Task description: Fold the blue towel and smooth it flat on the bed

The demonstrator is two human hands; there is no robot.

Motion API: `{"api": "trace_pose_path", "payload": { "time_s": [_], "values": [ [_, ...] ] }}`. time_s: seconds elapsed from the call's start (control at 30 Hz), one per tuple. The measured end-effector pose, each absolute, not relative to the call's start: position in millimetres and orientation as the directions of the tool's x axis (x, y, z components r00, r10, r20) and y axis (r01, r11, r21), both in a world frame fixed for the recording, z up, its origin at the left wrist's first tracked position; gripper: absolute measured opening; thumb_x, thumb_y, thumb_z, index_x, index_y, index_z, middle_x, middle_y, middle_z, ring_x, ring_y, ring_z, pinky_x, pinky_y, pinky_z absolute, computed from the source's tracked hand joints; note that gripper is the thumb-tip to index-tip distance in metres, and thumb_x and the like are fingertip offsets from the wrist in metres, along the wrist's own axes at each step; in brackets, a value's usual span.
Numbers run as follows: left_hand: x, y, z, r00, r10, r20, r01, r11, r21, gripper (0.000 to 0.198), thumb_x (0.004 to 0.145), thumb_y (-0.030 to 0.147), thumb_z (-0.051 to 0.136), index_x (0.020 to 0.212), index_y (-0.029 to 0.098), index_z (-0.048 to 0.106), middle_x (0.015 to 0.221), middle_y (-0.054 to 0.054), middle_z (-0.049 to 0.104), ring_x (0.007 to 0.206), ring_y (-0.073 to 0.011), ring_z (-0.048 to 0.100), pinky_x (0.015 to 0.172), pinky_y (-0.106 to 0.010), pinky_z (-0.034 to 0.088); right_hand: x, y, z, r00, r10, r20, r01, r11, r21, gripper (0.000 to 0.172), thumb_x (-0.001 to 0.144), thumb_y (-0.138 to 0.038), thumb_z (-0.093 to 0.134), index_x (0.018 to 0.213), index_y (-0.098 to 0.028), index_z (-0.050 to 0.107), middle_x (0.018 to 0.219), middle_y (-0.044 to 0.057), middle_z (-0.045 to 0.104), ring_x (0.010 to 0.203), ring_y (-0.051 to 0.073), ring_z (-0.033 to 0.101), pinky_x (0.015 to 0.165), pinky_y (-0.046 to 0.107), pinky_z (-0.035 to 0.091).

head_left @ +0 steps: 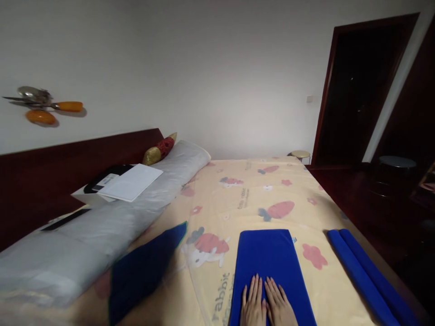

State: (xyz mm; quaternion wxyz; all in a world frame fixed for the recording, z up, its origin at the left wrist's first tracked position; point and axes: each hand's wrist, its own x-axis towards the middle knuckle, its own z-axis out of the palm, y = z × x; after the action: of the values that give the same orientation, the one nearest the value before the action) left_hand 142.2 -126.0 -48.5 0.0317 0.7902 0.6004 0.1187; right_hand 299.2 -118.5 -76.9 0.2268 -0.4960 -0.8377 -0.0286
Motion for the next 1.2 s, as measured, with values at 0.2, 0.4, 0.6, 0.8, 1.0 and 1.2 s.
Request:
{"api": "trace_pose_path", "payload": {
  "time_s": [0.2, 0.4, 0.6, 0.8, 1.0, 1.2],
  "values": [
    [142, -120, -57, 0.256, 0.962, 0.096, 0.945, -0.27, 0.187, 0.068, 0.082, 0.016, 0.035, 0.139, 0.035, 0.003, 0.151, 0.002, 0.027, 0.139, -0.0209, 0.04, 0.112, -0.045, 0.046, 300, -115, -81, -0.435, 0.723, 0.537, 0.85, 0.526, -0.02, 0.067, 0.088, -0.029, 0.039, 0.145, -0.021, 0.004, 0.138, 0.006, 0.047, 0.119, 0.023, 0.057, 0.087, 0.035, 0.06],
    [142, -123, -53, 0.254, 0.961, 0.113, 0.941, -0.272, 0.203, 0.068, 0.082, 0.016, 0.033, 0.139, 0.036, 0.002, 0.151, 0.005, 0.025, 0.139, -0.0194, 0.038, 0.113, -0.047, 0.045, 300, -119, -72, -0.42, 0.81, 0.409, 0.837, 0.52, -0.171, 0.062, 0.09, -0.032, 0.037, 0.143, -0.028, 0.005, 0.142, 0.003, 0.042, 0.126, 0.024, 0.05, 0.096, 0.041, 0.056],
    [129, -127, -60, 0.238, 0.962, 0.134, 0.93, -0.265, 0.253, 0.086, 0.07, 0.013, 0.042, 0.143, 0.037, 0.003, 0.154, 0.008, 0.019, 0.143, -0.0191, 0.033, 0.118, -0.047, 0.04, 319, -123, -55, -0.365, 0.906, 0.213, 0.838, 0.419, -0.348, 0.053, 0.092, -0.043, 0.031, 0.141, -0.035, 0.011, 0.149, 0.002, 0.032, 0.136, 0.025, 0.037, 0.108, 0.051, 0.045],
    [99, -137, -62, 0.19, 0.973, 0.129, 0.944, -0.217, 0.25, 0.093, 0.065, 0.012, 0.045, 0.143, 0.036, 0.0, 0.156, 0.006, 0.018, 0.144, -0.022, 0.03, 0.118, -0.052, 0.038, 373, -136, -60, -0.171, 0.971, 0.168, 0.886, 0.227, -0.405, 0.051, 0.092, -0.045, 0.028, 0.141, -0.036, 0.016, 0.152, -0.001, 0.031, 0.14, 0.023, 0.031, 0.113, 0.052, 0.039],
    [102, -143, -40, 0.141, 0.979, 0.149, 0.966, -0.169, 0.197, 0.088, 0.069, 0.014, 0.042, 0.143, 0.033, -0.001, 0.157, 0.003, 0.018, 0.145, -0.0241, 0.028, 0.12, -0.058, 0.032, 379, -135, -44, -0.046, 0.988, 0.149, 0.901, 0.106, -0.421, 0.057, 0.091, -0.051, 0.025, 0.142, -0.025, 0.026, 0.153, 0.005, 0.03, 0.142, 0.024, 0.029, 0.117, 0.054, 0.031],
    [135, -138, -32, 0.216, 0.946, 0.241, 0.957, -0.254, 0.141, 0.092, 0.066, 0.008, 0.04, 0.146, 0.03, -0.001, 0.158, 0.004, 0.016, 0.146, -0.0197, 0.025, 0.12, -0.051, 0.036, 329, -127, -24, -0.21, 0.964, 0.164, 0.871, 0.261, -0.416, 0.051, 0.092, -0.032, 0.025, 0.143, -0.027, 0.02, 0.154, 0.0, 0.026, 0.144, 0.02, 0.024, 0.119, 0.048, 0.031]
  ]
}}
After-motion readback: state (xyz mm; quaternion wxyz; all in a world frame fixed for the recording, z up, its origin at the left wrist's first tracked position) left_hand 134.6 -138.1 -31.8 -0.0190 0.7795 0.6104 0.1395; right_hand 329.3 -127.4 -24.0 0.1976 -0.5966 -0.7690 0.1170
